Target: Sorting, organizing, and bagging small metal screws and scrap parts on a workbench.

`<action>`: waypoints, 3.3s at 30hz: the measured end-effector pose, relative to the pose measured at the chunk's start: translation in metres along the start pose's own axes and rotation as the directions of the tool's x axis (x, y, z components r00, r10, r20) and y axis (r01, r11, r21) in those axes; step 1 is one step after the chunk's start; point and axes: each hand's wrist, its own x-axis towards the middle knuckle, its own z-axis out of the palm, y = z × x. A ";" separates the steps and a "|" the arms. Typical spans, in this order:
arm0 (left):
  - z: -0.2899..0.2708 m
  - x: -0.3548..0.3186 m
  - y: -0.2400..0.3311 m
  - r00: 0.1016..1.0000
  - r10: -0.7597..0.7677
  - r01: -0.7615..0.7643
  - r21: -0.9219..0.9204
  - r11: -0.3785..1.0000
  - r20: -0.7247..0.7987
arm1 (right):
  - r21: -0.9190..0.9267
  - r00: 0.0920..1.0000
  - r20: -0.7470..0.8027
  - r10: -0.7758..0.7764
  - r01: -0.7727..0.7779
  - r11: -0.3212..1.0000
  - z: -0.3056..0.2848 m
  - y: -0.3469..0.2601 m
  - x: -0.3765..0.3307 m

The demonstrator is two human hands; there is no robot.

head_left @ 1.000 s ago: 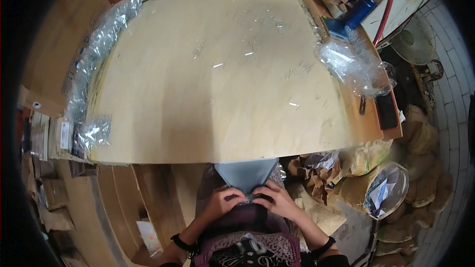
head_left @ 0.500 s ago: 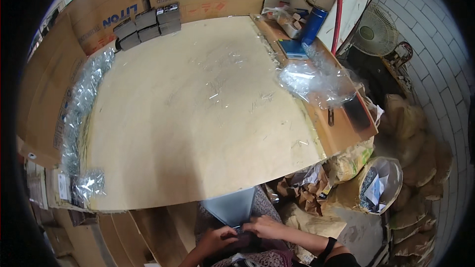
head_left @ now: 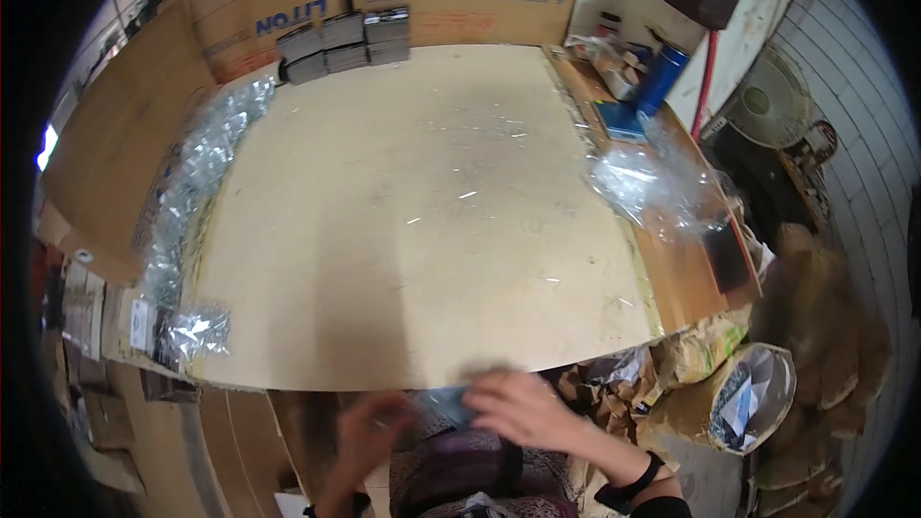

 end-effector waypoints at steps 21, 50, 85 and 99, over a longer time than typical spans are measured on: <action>-0.186 0.084 -0.119 0.535 0.415 0.138 0.561 0.816 -0.736 | -0.455 0.901 0.187 0.392 -0.274 0.847 -0.013 0.249 0.206; 0.248 0.329 0.162 0.807 0.411 -0.403 -0.114 0.908 0.423 | -0.095 0.578 -0.607 0.545 -0.734 0.672 -0.280 0.411 -0.059; 0.306 0.356 0.118 0.841 0.533 -0.540 0.214 0.814 0.097 | 0.317 0.578 -0.395 0.714 -0.644 0.696 -0.251 0.319 0.031; 0.309 0.342 0.134 0.845 0.528 -0.521 0.353 0.777 0.087 | 0.498 0.295 -0.485 0.823 -0.680 0.537 -0.257 0.331 -0.021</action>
